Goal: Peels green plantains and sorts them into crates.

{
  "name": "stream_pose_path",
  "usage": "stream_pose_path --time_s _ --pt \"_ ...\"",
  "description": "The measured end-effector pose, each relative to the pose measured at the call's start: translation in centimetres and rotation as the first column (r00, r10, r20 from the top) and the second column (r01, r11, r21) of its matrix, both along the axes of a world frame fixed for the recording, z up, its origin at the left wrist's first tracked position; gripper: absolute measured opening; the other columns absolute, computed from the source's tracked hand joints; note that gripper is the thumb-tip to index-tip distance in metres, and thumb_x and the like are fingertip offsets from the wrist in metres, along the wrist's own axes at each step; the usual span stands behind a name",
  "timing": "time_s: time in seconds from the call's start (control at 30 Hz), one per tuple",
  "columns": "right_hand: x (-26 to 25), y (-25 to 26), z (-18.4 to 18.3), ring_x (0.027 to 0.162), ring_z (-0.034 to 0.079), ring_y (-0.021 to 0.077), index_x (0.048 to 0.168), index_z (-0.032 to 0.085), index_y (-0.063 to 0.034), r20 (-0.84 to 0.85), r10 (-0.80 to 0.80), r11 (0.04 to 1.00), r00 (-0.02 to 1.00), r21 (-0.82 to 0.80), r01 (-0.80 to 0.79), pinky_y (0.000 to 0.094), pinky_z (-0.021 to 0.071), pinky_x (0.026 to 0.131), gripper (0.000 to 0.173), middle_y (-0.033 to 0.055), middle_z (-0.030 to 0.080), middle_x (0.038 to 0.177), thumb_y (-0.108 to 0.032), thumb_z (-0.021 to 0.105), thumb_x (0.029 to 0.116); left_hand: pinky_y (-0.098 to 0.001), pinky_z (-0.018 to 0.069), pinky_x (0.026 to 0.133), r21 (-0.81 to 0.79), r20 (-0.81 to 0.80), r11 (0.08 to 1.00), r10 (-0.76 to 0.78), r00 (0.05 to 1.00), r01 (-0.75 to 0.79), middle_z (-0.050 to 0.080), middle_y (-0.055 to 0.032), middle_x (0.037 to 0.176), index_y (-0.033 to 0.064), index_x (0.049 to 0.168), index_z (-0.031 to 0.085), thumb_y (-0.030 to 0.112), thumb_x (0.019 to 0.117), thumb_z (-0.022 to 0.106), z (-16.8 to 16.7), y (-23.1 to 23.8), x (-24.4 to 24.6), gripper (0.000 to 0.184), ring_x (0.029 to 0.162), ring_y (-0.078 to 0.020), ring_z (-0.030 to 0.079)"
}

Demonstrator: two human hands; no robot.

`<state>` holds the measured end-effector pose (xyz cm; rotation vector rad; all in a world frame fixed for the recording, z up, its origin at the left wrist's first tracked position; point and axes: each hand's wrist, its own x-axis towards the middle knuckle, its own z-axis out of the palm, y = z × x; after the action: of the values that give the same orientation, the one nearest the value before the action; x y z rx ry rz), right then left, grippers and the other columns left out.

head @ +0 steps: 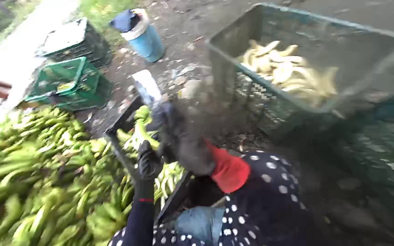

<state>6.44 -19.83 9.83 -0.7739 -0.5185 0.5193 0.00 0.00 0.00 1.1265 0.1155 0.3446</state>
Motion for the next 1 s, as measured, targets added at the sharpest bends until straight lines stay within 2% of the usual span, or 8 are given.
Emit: stream_pose_path --time_s 0.13,0.3,0.53,0.57,0.63,0.7,0.83,1.0 --pt "-1.2 0.4 -0.3 0.067 0.063 0.0069 0.130 0.058 -0.0161 -0.016 0.218 0.955 0.976 -0.204 -0.216 0.0228 0.0564 0.063 0.029 -0.0022 0.067 0.082 -0.029 0.046 0.1065 -0.0478 0.0587 0.087 0.201 -0.209 0.959 0.241 0.948 -0.200 0.067 -0.0104 0.117 0.0157 0.140 0.052 0.050 0.1055 0.045 2.6 3.2 -5.4 0.049 0.101 -0.0245 0.068" --pt "-5.6 4.9 -1.0 0.063 0.064 0.0106 0.134 0.053 -0.0036 -0.135 0.303 0.715 0.944 -0.622 -0.318 0.0274 0.0567 0.061 0.035 0.0023 0.066 0.077 -0.025 0.036 0.1121 -0.0397 0.0562 0.097 0.439 -0.205 0.819 0.490 0.847 -0.368 0.061 -0.0073 0.133 0.0130 0.151 0.039 0.022 0.0915 0.075 3.5 3.9 -10.7 0.070 0.114 -0.0182 0.064" --pt "-10.7 8.8 -2.5 0.063 0.068 0.0069 0.118 0.068 -0.0133 0.322 -0.090 0.990 0.942 -0.075 0.120 0.0260 0.0603 0.062 0.041 -0.0037 0.072 0.073 -0.047 0.048 0.1064 -0.0347 0.0579 0.094 0.530 0.000 0.596 0.712 0.702 -0.604 0.067 -0.0031 0.123 0.0098 0.142 0.050 0.017 0.0895 0.078 3.5 3.7 -12.1 0.060 0.108 -0.0119 0.066" --pt "-11.0 8.8 -4.1 0.062 0.066 0.0093 0.117 0.064 -0.0064 0.381 -0.026 0.925 0.924 -0.342 0.168 0.0270 0.0583 0.061 0.038 0.0011 0.069 0.071 -0.039 0.046 0.1081 -0.0346 0.0582 0.094 0.507 0.028 0.594 0.713 0.701 -0.624 0.067 -0.0025 0.123 0.0100 0.142 0.050 0.015 0.0889 0.078 3.5 3.4 -11.9 0.060 0.108 -0.0116 0.066" --pt "-10.6 8.8 -6.9 0.089 0.070 0.0297 0.136 0.054 0.0035 0.182 0.456 0.373 0.871 -0.928 -0.002 0.0485 0.0562 0.086 0.049 0.0208 0.069 0.102 -0.035 0.037 0.1116 -0.0345 0.0584 0.092 0.447 0.054 0.604 0.718 0.694 -0.660 0.067 -0.0036 0.122 0.0084 0.142 0.049 0.011 0.0874 0.079 3.3 3.1 -11.7 0.062 0.106 -0.0121 0.067" --pt "-10.4 9.7 -9.6 0.096 0.069 0.0304 0.139 0.054 -0.0026 -0.117 0.509 0.080 0.853 -0.980 -0.183 0.0515 0.0548 0.089 0.059 0.0190 0.069 0.113 -0.048 0.028 0.1117 -0.0342 0.0583 0.092 0.385 0.038 0.623 0.727 0.686 -0.681 0.066 -0.0067 0.121 0.0050 0.142 0.047 0.006 0.0870 0.078 3.4 3.7 -11.6 0.063 0.106 -0.0136 0.067" --pt "-8.0 9.5 -8.0 0.071 0.063 0.0185 0.142 0.050 -0.0088 -0.063 0.368 0.352 0.928 -0.914 -0.201 0.0390 0.0552 0.068 0.051 0.0093 0.065 0.093 -0.045 0.034 0.1109 -0.0365 0.0606 0.083 0.160 -0.015 0.734 0.671 0.742 -0.660 0.068 -0.0063 0.111 0.0095 0.145 0.040 0.022 0.0973 0.067 3.8 5.2 -11.8 0.056 0.096 -0.0161 0.069" --pt "-5.2 9.8 -7.6 0.138 0.049 0.0373 0.151 0.051 -0.0176 0.412 0.582 0.371 0.701 -0.902 0.222 0.0608 0.0358 0.115 0.051 0.0181 0.057 0.145 -0.039 0.052 0.1044 -0.0326 0.0565 0.076 0.229 -0.094 0.786 0.605 0.790 -0.575 0.066 -0.0011 0.100 0.0151 0.136 0.053 0.051 0.1076 0.029 1.3 5.9 -12.3 0.051 0.084 -0.0094 0.063"
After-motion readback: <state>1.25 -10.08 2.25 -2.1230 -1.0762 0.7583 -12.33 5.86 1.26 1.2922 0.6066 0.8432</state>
